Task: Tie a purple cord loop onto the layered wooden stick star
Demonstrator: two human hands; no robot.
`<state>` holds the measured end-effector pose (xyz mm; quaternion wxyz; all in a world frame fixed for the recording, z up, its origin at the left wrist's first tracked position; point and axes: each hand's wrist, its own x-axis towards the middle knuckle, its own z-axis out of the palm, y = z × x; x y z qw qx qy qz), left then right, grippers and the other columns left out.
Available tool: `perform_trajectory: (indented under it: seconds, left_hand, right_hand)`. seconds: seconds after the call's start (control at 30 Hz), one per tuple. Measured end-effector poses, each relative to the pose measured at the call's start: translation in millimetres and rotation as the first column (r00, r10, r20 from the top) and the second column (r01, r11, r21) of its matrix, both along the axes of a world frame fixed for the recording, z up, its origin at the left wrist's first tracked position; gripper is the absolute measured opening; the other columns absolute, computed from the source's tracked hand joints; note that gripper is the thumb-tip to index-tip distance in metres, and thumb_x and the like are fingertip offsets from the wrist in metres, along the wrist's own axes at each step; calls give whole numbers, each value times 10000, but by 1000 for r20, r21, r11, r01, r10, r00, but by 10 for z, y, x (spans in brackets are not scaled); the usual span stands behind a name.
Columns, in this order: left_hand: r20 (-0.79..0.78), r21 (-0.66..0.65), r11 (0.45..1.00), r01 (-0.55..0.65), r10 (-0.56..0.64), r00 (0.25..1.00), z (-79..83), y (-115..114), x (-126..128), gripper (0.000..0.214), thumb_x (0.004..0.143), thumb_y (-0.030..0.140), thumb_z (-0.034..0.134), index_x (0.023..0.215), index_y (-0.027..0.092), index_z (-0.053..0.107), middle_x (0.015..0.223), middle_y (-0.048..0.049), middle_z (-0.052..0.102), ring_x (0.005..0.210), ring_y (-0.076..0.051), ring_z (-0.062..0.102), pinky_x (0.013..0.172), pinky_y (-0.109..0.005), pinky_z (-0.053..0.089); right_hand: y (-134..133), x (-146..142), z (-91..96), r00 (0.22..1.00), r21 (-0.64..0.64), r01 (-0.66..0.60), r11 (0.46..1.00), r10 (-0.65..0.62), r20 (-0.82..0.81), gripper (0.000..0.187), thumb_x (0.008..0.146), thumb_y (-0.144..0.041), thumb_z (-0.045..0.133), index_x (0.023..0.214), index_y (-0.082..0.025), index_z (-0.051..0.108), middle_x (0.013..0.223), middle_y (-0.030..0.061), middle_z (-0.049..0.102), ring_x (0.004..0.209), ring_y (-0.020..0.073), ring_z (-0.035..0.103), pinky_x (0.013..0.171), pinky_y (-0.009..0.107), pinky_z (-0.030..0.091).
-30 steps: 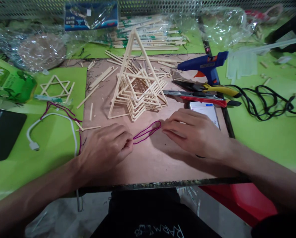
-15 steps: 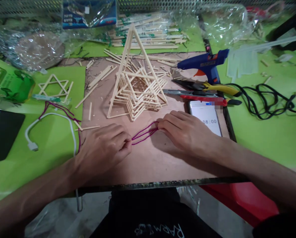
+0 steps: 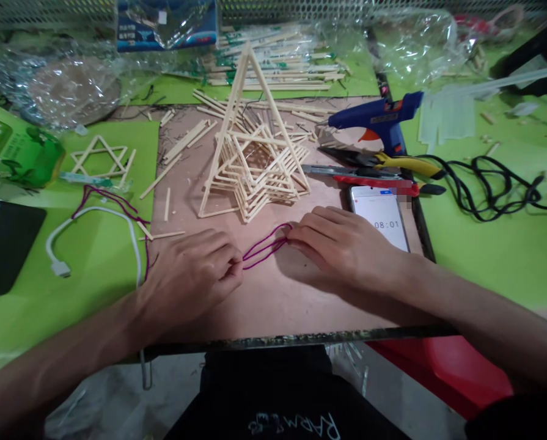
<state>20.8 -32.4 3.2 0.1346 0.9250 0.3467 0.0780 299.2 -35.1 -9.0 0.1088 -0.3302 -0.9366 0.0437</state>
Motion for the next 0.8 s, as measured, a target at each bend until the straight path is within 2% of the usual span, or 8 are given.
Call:
perform_trajectory:
  seconds: [0.1,0.23,0.43,0.7,0.8]
  left_hand:
    - [-23,-38,999,7,-8,1000,-2,0,-2,142,895,166,550,790,178,645,823,-19,666,814,-174,636,752,-329,497]
    - [-1,-23,1000,-5,5,1000,9,1,-3,135,893,172,553,798,177,648,818,-24,666,798,-169,632,742,-324,499]
    - [-51,-62,998,3,-6,999,12,2,-10,161,914,182,522,810,184,645,836,-17,668,824,-179,637,770,-347,501]
    - [-41,-89,996,8,-12,999,24,-9,-40,170,924,185,519,802,185,637,847,-15,677,850,-181,644,799,-346,497]
    - [1,-106,994,-1,1,1000,62,2,-41,101,905,198,562,845,188,642,865,-7,682,847,-173,647,813,-338,502]
  right_hand:
    - [4,-14,-12,999,3,-15,1000,15,38,179,949,-134,518,1058,-98,655,1006,101,657,890,204,561,819,345,481]
    - [9,-34,-4,992,33,-34,999,29,126,174,946,-129,503,1023,-95,655,966,100,644,847,209,531,791,349,467]
    - [24,-46,25,992,77,-30,997,20,127,192,952,-160,483,1018,-78,644,931,110,624,819,219,503,765,353,433]
    - [47,15,-18,984,101,-26,994,8,180,148,944,-138,513,1031,-107,628,931,89,608,836,217,493,754,337,407]
    - [49,29,-19,982,95,-34,995,16,186,147,951,-147,504,1023,-110,626,924,87,604,829,215,488,750,338,411]
